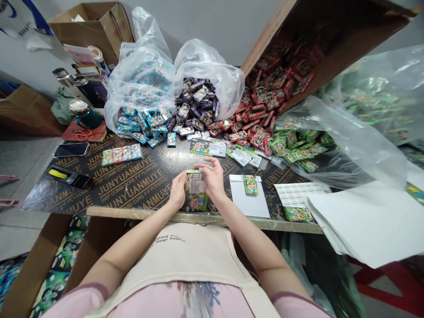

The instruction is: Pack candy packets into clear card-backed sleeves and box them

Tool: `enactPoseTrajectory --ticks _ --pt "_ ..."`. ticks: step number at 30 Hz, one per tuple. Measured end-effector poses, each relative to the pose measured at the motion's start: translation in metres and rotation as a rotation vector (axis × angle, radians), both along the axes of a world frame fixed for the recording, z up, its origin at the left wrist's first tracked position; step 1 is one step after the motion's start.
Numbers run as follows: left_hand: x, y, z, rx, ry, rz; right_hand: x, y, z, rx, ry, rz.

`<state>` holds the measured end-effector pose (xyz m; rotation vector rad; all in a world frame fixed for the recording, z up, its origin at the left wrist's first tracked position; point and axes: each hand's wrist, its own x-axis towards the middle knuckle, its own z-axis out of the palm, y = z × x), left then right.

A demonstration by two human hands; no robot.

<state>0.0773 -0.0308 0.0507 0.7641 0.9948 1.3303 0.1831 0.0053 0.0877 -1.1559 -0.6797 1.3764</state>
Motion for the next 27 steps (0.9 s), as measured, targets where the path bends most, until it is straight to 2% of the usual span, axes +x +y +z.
enactPoseTrajectory --ticks 2,4,7,10,13,15,17,20,24,27 --pt "0.004 -0.001 0.006 -0.106 -0.138 0.093 0.001 -0.005 0.001 0.000 0.050 0.025" --pt "0.004 0.003 0.013 -0.193 -0.228 0.110 0.004 -0.011 0.001 0.011 0.118 0.033" --pt "-0.004 0.014 0.023 -0.320 -0.306 0.010 0.010 -0.017 0.002 -0.023 0.239 0.050" --pt "-0.012 0.022 0.032 -0.395 -0.281 -0.122 0.019 -0.017 -0.002 -0.093 0.245 0.102" --pt "-0.019 0.024 0.040 -0.211 -0.038 -0.115 0.028 -0.015 -0.011 -0.075 0.168 0.148" --pt "-0.023 0.022 0.044 0.001 0.202 -0.073 0.033 -0.016 -0.017 0.050 0.041 0.146" --pt "-0.027 0.022 0.047 0.139 0.383 -0.091 0.038 -0.019 -0.020 0.198 -0.113 0.154" --pt "-0.033 0.027 0.049 0.146 0.472 -0.186 0.044 -0.025 -0.017 0.280 -0.251 0.172" --pt "-0.038 0.038 0.052 0.086 0.508 -0.278 0.047 -0.024 -0.007 0.235 -0.353 0.155" --pt "-0.039 0.040 0.055 0.127 0.588 -0.308 0.047 -0.019 -0.002 0.231 -0.380 0.180"
